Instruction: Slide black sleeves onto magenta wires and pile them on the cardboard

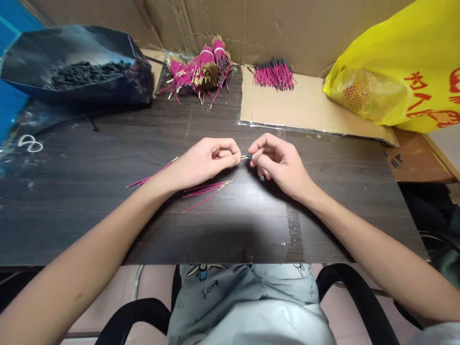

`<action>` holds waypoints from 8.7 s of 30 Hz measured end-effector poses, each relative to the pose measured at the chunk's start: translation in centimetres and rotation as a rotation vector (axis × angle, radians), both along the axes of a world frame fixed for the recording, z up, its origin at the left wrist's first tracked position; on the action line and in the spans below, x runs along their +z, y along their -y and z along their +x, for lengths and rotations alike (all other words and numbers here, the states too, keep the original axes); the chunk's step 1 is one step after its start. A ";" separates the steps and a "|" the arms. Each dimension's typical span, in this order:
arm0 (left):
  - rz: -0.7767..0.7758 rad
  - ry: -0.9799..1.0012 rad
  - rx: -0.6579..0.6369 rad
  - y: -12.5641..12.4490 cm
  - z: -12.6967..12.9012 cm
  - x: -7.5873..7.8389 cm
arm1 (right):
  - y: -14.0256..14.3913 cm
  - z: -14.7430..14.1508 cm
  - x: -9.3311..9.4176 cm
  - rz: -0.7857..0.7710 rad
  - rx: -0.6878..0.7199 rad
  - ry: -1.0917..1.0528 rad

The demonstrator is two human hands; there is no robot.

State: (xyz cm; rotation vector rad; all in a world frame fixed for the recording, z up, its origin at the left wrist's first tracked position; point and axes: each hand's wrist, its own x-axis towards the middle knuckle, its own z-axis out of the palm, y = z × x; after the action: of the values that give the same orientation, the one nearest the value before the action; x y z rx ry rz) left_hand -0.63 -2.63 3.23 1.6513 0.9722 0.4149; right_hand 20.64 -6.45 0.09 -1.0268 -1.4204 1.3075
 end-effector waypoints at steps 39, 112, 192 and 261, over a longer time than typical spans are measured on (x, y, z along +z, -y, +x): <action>0.075 -0.044 -0.025 0.1 0.2 0.1 | 0.0 0.2 0.1 0.011 0.016 0.035; 0.098 -0.065 -0.023 0.1 0.3 -0.4 | 0.0 0.2 -0.2 0.072 0.032 0.102; 0.135 -0.094 -0.018 0.4 0.6 0.0 | 0.0 0.6 -0.1 0.134 0.042 0.274; -0.038 0.006 -0.044 0.1 -0.1 0.1 | 0.3 0.5 0.2 0.043 0.039 0.132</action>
State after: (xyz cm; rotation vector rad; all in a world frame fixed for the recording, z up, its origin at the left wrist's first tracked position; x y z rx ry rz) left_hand -0.69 -2.76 3.36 1.6330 0.9322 0.3696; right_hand 21.11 -6.80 0.26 -1.0777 -1.5685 1.2507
